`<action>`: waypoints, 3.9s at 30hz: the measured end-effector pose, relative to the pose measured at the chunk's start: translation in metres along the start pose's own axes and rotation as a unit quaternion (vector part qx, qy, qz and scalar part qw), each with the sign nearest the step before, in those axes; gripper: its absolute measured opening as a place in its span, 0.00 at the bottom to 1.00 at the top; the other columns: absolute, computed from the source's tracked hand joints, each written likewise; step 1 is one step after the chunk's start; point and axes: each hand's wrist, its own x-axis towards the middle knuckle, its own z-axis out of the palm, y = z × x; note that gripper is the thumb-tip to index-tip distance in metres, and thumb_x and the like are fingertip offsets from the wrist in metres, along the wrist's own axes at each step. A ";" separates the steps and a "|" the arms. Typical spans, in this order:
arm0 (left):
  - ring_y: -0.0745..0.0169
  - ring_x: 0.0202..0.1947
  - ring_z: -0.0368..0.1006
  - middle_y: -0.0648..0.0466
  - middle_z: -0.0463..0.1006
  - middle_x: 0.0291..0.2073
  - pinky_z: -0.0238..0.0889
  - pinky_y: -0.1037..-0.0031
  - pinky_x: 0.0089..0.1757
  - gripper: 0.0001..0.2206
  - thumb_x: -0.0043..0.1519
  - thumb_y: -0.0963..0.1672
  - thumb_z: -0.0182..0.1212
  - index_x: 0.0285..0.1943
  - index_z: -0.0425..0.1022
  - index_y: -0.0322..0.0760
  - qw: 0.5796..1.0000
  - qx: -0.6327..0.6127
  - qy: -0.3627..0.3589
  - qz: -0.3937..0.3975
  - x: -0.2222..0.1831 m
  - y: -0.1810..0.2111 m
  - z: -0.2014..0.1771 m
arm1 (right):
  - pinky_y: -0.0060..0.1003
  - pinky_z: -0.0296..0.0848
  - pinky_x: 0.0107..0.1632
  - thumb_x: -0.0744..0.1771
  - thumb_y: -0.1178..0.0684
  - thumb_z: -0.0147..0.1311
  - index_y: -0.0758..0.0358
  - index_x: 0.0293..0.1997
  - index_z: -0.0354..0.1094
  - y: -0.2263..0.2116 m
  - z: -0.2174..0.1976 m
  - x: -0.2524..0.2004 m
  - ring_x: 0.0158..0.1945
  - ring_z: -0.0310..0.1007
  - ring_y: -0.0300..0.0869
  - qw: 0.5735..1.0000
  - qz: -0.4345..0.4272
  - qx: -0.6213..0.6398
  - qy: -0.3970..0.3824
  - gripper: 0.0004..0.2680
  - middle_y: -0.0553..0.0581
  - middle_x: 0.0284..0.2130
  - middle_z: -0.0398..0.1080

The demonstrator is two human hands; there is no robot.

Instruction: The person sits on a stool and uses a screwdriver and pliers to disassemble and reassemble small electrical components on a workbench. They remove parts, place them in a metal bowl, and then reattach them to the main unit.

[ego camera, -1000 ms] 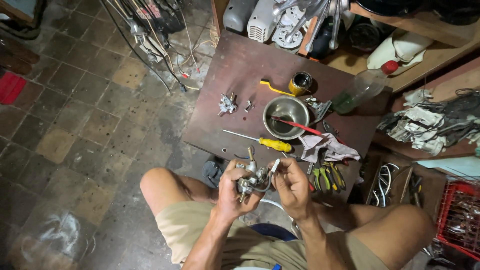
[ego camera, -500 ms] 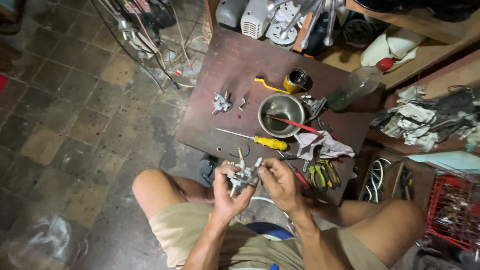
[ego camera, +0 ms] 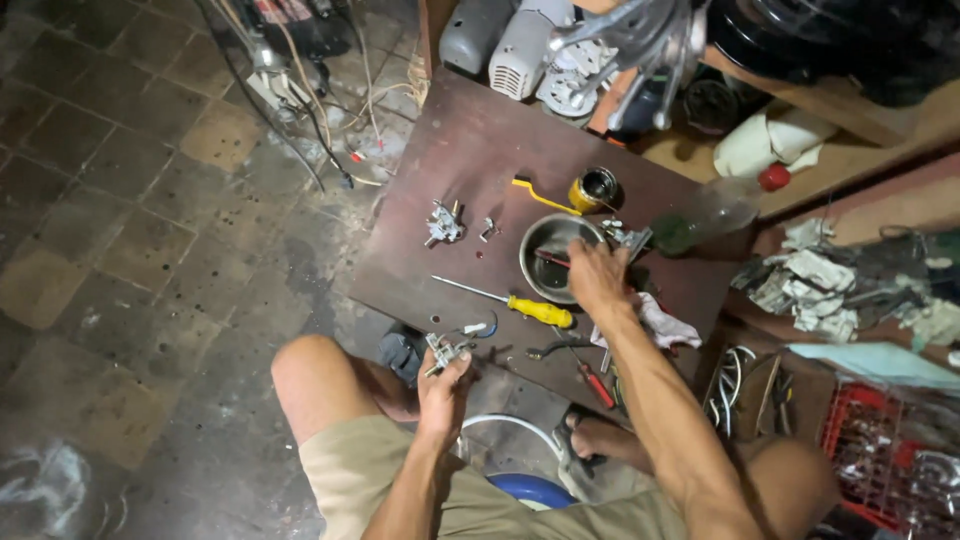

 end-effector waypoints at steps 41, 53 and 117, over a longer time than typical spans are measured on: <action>0.59 0.34 0.71 0.47 0.68 0.35 0.75 0.61 0.43 0.21 0.50 0.33 0.59 0.53 0.64 0.30 0.974 -0.060 -0.180 -0.128 0.012 -0.030 0.011 | 0.44 0.63 0.57 0.64 0.51 0.62 0.48 0.38 0.77 -0.110 -0.110 -0.125 0.51 0.65 0.52 0.904 -0.198 0.278 0.255 0.03 0.55 0.47 0.66; 0.62 0.33 0.70 0.50 0.68 0.33 0.72 0.70 0.34 0.20 0.53 0.36 0.62 0.54 0.62 0.31 0.976 0.057 -0.178 -0.110 -0.001 -0.012 0.016 | 0.43 0.59 0.54 0.64 0.49 0.60 0.45 0.36 0.76 -0.112 -0.116 -0.140 0.50 0.66 0.48 0.924 -0.203 0.209 0.246 0.01 0.50 0.44 0.66; 0.28 0.46 0.73 0.33 0.72 0.41 0.66 0.50 0.42 0.22 0.62 0.46 0.61 0.61 0.58 0.36 0.896 0.397 -0.189 0.066 -0.049 0.048 0.073 | 0.46 0.60 0.57 0.69 0.47 0.50 0.56 0.34 0.69 -0.106 -0.101 -0.166 0.53 0.70 0.48 0.920 0.024 0.363 0.148 0.08 0.51 0.44 0.66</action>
